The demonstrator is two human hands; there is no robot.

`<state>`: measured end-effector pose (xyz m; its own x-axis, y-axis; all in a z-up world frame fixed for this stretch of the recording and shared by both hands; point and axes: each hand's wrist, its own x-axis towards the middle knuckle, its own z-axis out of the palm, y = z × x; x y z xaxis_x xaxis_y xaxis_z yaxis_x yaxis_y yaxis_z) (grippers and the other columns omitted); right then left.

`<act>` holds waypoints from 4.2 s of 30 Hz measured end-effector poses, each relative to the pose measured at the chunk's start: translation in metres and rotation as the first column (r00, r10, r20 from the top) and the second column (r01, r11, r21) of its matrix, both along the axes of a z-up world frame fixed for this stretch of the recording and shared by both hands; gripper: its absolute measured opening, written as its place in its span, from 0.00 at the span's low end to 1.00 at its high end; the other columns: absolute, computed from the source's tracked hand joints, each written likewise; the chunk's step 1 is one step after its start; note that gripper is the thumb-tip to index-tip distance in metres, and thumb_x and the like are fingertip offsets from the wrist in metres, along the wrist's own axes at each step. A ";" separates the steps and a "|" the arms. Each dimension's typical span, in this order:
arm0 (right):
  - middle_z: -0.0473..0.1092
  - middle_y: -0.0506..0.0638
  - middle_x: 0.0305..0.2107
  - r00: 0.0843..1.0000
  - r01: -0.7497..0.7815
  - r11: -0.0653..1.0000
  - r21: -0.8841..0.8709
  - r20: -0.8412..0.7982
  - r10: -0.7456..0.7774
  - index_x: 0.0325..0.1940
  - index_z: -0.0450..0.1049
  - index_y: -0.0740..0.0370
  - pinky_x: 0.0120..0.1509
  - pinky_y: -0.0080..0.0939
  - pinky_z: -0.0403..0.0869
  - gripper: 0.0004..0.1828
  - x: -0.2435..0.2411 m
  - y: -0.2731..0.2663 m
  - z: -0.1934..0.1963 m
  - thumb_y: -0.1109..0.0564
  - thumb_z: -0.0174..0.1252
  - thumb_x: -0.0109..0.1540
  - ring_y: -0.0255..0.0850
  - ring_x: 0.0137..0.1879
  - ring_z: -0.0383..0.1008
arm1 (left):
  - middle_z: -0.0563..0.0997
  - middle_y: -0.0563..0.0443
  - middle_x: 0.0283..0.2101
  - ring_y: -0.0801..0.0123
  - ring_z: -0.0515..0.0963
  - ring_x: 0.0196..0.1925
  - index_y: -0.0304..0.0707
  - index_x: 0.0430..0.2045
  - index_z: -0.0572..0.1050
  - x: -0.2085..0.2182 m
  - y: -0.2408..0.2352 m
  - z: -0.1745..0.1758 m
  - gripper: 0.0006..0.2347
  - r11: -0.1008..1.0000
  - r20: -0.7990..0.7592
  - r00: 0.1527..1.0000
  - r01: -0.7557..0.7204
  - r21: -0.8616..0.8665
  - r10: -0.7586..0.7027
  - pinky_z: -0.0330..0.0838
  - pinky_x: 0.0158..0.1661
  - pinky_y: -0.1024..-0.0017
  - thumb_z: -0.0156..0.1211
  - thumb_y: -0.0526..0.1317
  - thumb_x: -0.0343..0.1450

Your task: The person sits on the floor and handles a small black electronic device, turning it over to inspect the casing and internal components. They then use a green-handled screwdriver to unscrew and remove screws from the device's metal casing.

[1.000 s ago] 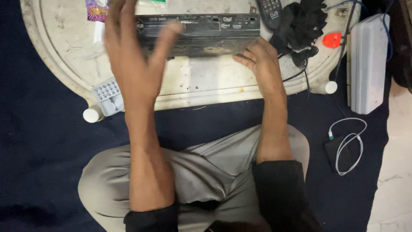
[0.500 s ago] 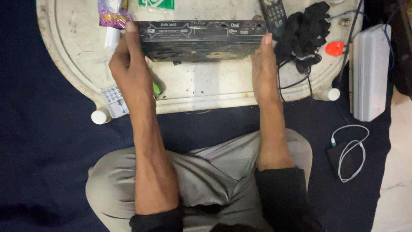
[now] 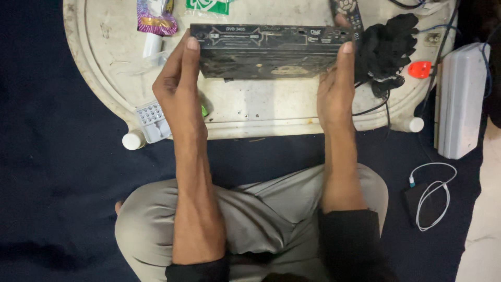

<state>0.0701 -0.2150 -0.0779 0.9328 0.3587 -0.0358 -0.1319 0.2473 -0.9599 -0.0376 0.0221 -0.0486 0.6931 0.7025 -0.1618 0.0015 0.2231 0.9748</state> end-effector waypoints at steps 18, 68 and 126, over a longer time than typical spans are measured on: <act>0.60 0.52 0.72 0.998 0.051 0.956 0.288 -0.035 -0.042 0.79 0.55 0.55 0.83 0.49 0.60 0.26 0.005 -0.010 0.008 0.43 0.41 0.80 0.43 0.75 0.60 | 0.78 0.47 0.63 0.71 0.77 0.66 0.33 0.60 0.74 0.004 -0.004 0.029 0.19 0.950 0.196 0.933 0.279 0.142 -0.303 0.71 0.65 0.75 0.71 0.27 0.76; 0.73 0.48 0.45 0.937 0.297 0.830 0.471 -0.313 -0.157 0.57 0.70 0.56 0.61 0.45 0.74 0.19 0.006 -0.009 -0.050 0.42 0.47 0.72 0.43 0.55 0.74 | 0.79 0.55 0.44 0.67 0.75 0.47 0.44 0.57 0.77 0.008 -0.029 0.107 0.24 0.640 -0.011 0.908 0.304 0.706 -0.419 0.68 0.51 0.70 0.79 0.40 0.66; 0.61 0.51 0.61 0.916 0.200 0.954 -0.221 0.387 -0.103 0.70 0.60 0.64 0.73 0.41 0.61 0.33 -0.043 0.046 0.050 0.32 0.37 0.79 0.39 0.65 0.62 | 0.59 0.52 0.67 0.67 0.63 0.71 0.42 0.66 0.51 0.003 -0.078 0.054 0.44 0.850 0.242 0.970 -0.103 0.517 -0.030 0.62 0.72 0.70 0.86 0.41 0.64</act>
<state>0.0274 -0.1688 -0.0277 0.9390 0.2366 0.2497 0.2615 -0.0194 -0.9650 -0.0351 -0.0563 0.0054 0.6358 0.6610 0.3987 -0.2375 -0.3239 0.9158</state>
